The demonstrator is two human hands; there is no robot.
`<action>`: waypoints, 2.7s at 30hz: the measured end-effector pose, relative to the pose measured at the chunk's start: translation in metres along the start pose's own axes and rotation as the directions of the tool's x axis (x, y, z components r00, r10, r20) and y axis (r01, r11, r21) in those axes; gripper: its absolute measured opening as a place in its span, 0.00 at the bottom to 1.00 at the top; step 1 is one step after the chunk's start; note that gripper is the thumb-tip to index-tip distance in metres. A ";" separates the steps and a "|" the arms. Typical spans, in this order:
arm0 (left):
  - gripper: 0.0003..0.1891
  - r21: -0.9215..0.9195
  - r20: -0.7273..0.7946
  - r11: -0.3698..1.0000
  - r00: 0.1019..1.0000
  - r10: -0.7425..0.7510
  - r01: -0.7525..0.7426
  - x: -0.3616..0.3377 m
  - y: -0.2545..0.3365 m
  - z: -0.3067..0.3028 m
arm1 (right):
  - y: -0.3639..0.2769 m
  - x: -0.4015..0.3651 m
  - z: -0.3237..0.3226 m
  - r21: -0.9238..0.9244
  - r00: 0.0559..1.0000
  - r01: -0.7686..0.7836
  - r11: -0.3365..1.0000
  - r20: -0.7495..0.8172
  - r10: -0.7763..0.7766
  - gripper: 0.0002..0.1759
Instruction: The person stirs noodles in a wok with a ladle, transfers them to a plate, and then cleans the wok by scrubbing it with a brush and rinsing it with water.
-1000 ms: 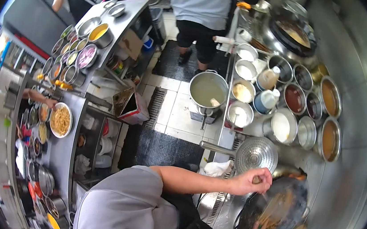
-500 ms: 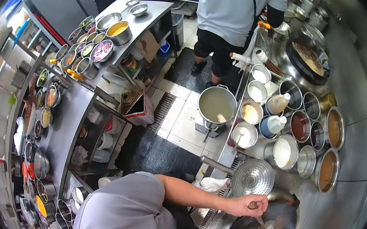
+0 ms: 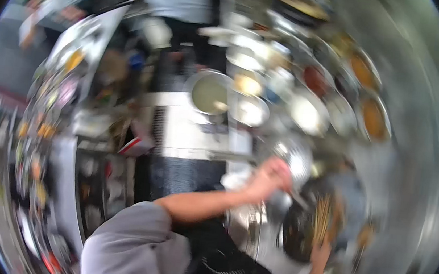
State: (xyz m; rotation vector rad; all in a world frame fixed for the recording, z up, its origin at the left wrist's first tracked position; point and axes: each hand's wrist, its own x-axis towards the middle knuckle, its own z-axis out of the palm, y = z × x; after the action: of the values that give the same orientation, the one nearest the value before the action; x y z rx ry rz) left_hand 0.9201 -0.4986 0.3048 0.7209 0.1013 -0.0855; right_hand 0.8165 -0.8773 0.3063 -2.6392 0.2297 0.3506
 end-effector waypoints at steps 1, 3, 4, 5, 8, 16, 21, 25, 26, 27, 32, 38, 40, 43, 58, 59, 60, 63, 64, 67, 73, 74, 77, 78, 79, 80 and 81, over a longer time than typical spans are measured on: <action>0.09 0.047 0.039 0.997 0.998 0.053 -0.055 0.003 -0.002 -0.007 | 0.003 0.003 -0.010 -0.127 0.968 0.105 0.986 -0.216 -0.131 0.30; 0.10 0.129 0.058 0.990 0.997 0.056 -0.064 -0.006 0.004 -0.004 | -0.022 0.001 -0.027 -0.299 0.893 -0.413 0.860 -0.318 0.318 0.33; 0.09 0.142 0.053 0.987 0.996 0.074 -0.081 -0.011 0.007 0.001 | -0.007 0.007 -0.015 -0.246 0.805 -0.538 0.806 -0.432 0.406 0.35; 0.08 -0.023 0.106 0.993 0.987 0.119 -0.117 -0.008 0.003 0.000 | 0.005 0.007 0.001 -0.199 0.774 -0.500 0.843 -0.539 0.331 0.36; 0.07 -0.062 0.215 0.991 0.968 0.126 -0.116 -0.007 0.014 0.015 | -0.009 -0.003 0.019 -0.330 0.930 -0.124 0.936 -0.367 -0.006 0.38; 0.08 0.195 0.708 0.940 0.703 0.063 -0.280 -0.030 0.027 0.050 | -0.066 -0.004 0.002 0.515 0.855 -0.518 0.684 0.341 0.390 0.38; 0.07 0.204 0.629 0.954 0.776 0.045 -0.220 -0.024 0.031 0.035 | 0.021 -0.017 -0.015 -0.307 0.966 -0.257 0.916 -0.061 0.250 0.38; 0.07 0.338 0.483 0.934 0.873 -0.069 -0.114 -0.030 0.018 0.002 | -0.001 -0.022 0.011 -0.224 0.815 -0.484 0.846 -0.467 0.343 0.38; 0.08 0.394 0.476 0.916 0.870 -0.126 -0.083 -0.033 0.028 0.001 | -0.002 -0.021 0.014 -0.253 0.882 -0.420 0.871 -0.339 0.327 0.37; 0.09 0.448 0.464 0.893 0.866 -0.187 -0.048 -0.035 0.039 0.002 | -0.003 -0.020 0.015 -0.277 0.930 -0.354 0.893 -0.205 0.305 0.37; 0.20 0.763 0.457 -0.200 0.732 -0.506 -0.614 -0.053 0.046 0.010 | -0.035 -0.001 0.032 0.690 0.816 -0.544 0.478 0.303 0.492 0.35; 0.18 0.885 0.277 0.441 0.591 -0.757 0.149 -0.042 0.030 -0.044 | -0.094 -0.052 0.033 -0.101 0.946 0.050 0.994 -0.314 -0.080 0.38; 0.19 0.559 0.192 0.414 0.374 -0.907 0.718 -0.047 0.031 -0.054 | -0.077 -0.065 0.032 -0.233 0.949 0.055 0.971 -0.290 -0.123 0.40; 0.20 0.489 0.128 0.397 0.386 -0.913 0.777 -0.061 0.027 -0.061 | -0.016 -0.037 0.042 -0.125 0.882 -0.166 0.978 -0.463 0.091 0.38; 0.28 0.960 0.229 0.279 0.618 -0.752 -0.017 -0.062 0.029 -0.046 | 0.025 -0.060 -0.066 -0.077 0.813 -0.461 0.884 -0.437 0.385 0.37; 0.28 0.915 0.132 0.307 0.525 -0.841 0.262 -0.058 0.026 -0.051 | 0.027 -0.065 -0.075 0.042 0.760 -0.426 0.904 -0.525 0.383 0.38; 0.27 0.920 0.135 0.304 0.527 -0.839 0.248 -0.062 0.024 -0.049 | 0.025 -0.067 -0.078 0.049 0.751 -0.434 0.900 -0.531 0.391 0.38; 0.26 0.863 0.170 0.344 0.429 -0.887 0.369 -0.054 0.012 -0.048 | -0.008 -0.060 -0.066 0.501 0.465 -0.196 0.843 -0.709 0.530 0.40; 0.23 0.802 0.200 0.391 0.413 -0.888 0.452 -0.053 0.012 -0.044 | -0.020 -0.056 -0.053 0.560 0.434 -0.115 0.820 -0.715 0.549 0.40; 0.20 0.509 0.280 0.395 0.286 -0.916 0.765 -0.047 0.009 -0.049 | -0.011 -0.055 -0.033 -0.321 0.908 -0.419 0.849 -0.151 0.391 0.39; 0.20 0.308 0.322 0.296 0.193 -0.927 0.904 -0.053 0.001 -0.062 | 0.013 -0.044 -0.015 0.002 0.726 -0.622 0.783 -0.372 0.578 0.42; 0.21 0.246 0.345 0.264 0.170 -0.923 0.933 -0.053 -0.001 -0.058 | 0.003 -0.041 0.002 0.044 0.731 -0.561 0.827 -0.443 0.519 0.42; 0.22 0.219 0.359 0.243 0.154 -0.921 0.945 -0.058 -0.006 -0.040 | -0.067 -0.054 0.043 -0.272 0.930 -0.294 0.916 -0.303 0.209 0.43; 0.22 0.244 0.361 0.257 0.158 -0.919 0.935 -0.061 -0.006 -0.037 | -0.085 -0.060 0.050 -0.285 0.956 -0.171 0.943 -0.279 0.089 0.44; 0.22 0.276 0.359 0.264 0.156 -0.920 0.924 -0.064 -0.003 -0.036 | -0.096 -0.065 0.055 -0.287 0.966 -0.051 0.957 -0.257 -0.026 0.44; 0.22 0.270 0.382 0.264 0.149 -0.912 0.926 -0.065 0.004 -0.035 | -0.082 -0.061 0.061 -0.301 0.948 -0.082 0.950 -0.319 -0.019 0.43; 0.22 0.281 0.389 0.259 0.137 -0.911 0.924 -0.066 0.009 -0.028 | -0.067 -0.055 0.057 -0.252 0.911 -0.269 0.930 -0.381 0.161 0.43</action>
State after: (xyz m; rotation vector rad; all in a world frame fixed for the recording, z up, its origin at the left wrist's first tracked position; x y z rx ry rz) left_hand 0.8536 -0.4701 0.2977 0.4750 0.0478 -1.5307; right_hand 0.7668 -0.7860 0.3013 -2.9727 0.6398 -0.0334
